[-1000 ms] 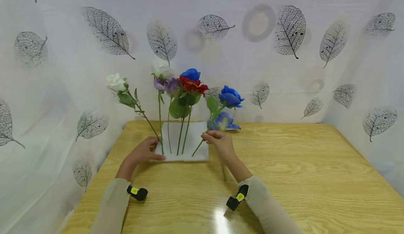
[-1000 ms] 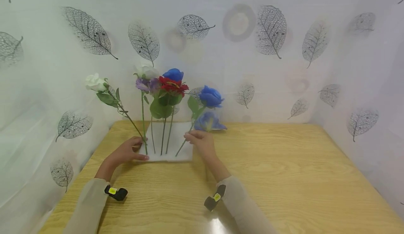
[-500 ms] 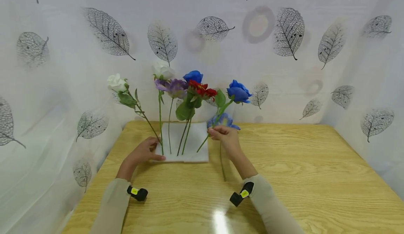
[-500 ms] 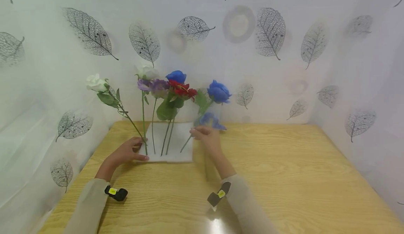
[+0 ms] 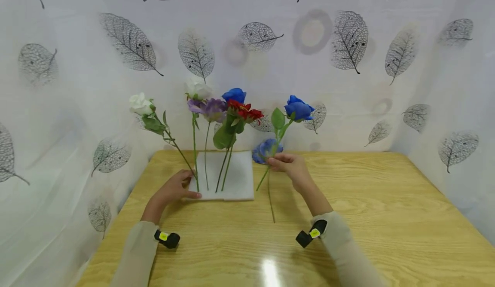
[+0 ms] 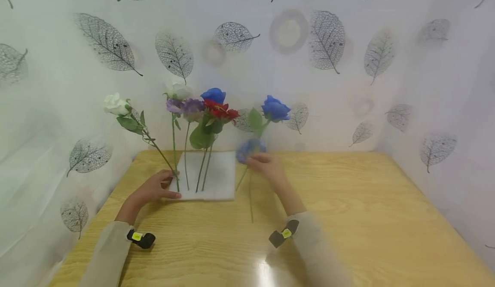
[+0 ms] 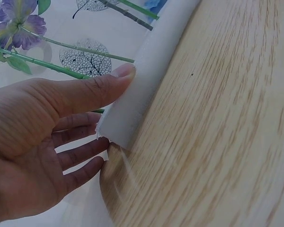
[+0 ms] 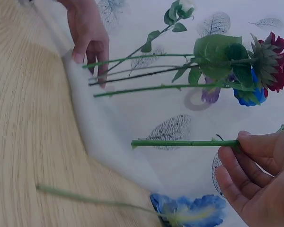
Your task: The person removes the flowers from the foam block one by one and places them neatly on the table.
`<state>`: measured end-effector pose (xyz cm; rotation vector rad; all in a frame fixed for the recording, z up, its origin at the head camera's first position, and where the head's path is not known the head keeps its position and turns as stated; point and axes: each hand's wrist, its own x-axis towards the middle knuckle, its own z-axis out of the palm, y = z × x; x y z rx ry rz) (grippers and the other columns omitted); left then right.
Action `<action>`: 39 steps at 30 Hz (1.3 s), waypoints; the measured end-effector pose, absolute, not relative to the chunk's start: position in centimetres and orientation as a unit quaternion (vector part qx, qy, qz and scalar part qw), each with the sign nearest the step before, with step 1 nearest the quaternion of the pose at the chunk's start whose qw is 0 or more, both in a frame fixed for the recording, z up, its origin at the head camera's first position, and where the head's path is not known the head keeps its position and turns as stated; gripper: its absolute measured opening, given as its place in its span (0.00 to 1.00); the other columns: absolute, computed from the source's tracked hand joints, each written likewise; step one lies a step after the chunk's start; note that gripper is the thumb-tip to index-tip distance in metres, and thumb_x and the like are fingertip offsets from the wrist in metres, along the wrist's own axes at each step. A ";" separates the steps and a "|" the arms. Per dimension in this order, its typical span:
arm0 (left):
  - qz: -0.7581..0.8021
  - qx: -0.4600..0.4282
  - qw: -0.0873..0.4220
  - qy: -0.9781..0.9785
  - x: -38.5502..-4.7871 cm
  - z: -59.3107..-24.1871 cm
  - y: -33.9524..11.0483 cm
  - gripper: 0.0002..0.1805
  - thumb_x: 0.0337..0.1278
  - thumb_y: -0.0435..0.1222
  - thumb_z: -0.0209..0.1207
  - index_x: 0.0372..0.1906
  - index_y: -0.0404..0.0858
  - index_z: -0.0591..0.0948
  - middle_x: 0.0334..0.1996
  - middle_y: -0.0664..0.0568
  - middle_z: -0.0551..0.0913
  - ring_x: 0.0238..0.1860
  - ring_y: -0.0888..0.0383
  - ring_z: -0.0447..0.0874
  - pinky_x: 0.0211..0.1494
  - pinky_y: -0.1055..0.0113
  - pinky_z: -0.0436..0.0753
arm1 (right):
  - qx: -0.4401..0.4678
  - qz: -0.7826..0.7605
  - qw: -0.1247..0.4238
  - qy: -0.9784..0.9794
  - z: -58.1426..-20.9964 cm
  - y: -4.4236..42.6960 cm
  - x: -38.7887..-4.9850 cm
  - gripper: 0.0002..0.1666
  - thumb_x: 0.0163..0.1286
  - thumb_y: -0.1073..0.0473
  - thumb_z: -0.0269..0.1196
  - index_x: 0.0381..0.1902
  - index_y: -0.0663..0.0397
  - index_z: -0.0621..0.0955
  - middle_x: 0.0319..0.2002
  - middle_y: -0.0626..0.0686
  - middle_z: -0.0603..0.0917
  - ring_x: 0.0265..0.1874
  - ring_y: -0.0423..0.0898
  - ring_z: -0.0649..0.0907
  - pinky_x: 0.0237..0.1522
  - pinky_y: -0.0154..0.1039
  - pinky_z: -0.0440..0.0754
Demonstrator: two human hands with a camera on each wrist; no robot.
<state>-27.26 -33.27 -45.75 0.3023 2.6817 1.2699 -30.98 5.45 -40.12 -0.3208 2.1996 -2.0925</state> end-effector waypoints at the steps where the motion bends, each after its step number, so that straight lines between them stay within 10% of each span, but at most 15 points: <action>1: 0.424 0.103 0.078 0.896 -27.2 -45.8 -33.3 0.49 0.53 0.40 0.76 0.74 0.24 0.63 0.72 0.27 0.62 0.72 0.26 0.62 0.74 0.37 0.70 | -0.102 -0.681 0.048 0.724 -40.2 5.8 -31.0 0.10 0.71 0.65 0.66 0.44 0.69 0.84 0.33 0.41 0.90 0.31 0.38 0.89 0.50 0.43 0.90; 22: 0.422 0.104 0.080 0.897 -27.1 -45.7 -33.3 0.50 0.54 0.41 0.75 0.75 0.24 0.62 0.74 0.27 0.60 0.73 0.26 0.62 0.74 0.38 0.71 | -0.122 -0.560 0.076 0.816 -41.6 12.5 -31.2 0.22 0.76 0.59 0.61 0.57 0.75 0.80 0.45 0.60 0.89 0.37 0.39 0.87 0.52 0.55 0.88; 39: 0.415 0.103 0.078 0.901 -27.4 -45.8 -33.4 0.51 0.53 0.42 0.76 0.75 0.24 0.62 0.73 0.28 0.62 0.72 0.27 0.64 0.74 0.39 0.71 | -0.061 -0.594 0.123 0.792 -43.0 13.7 -30.6 0.20 0.76 0.68 0.59 0.57 0.83 0.77 0.37 0.56 0.91 0.33 0.41 0.90 0.40 0.35 0.90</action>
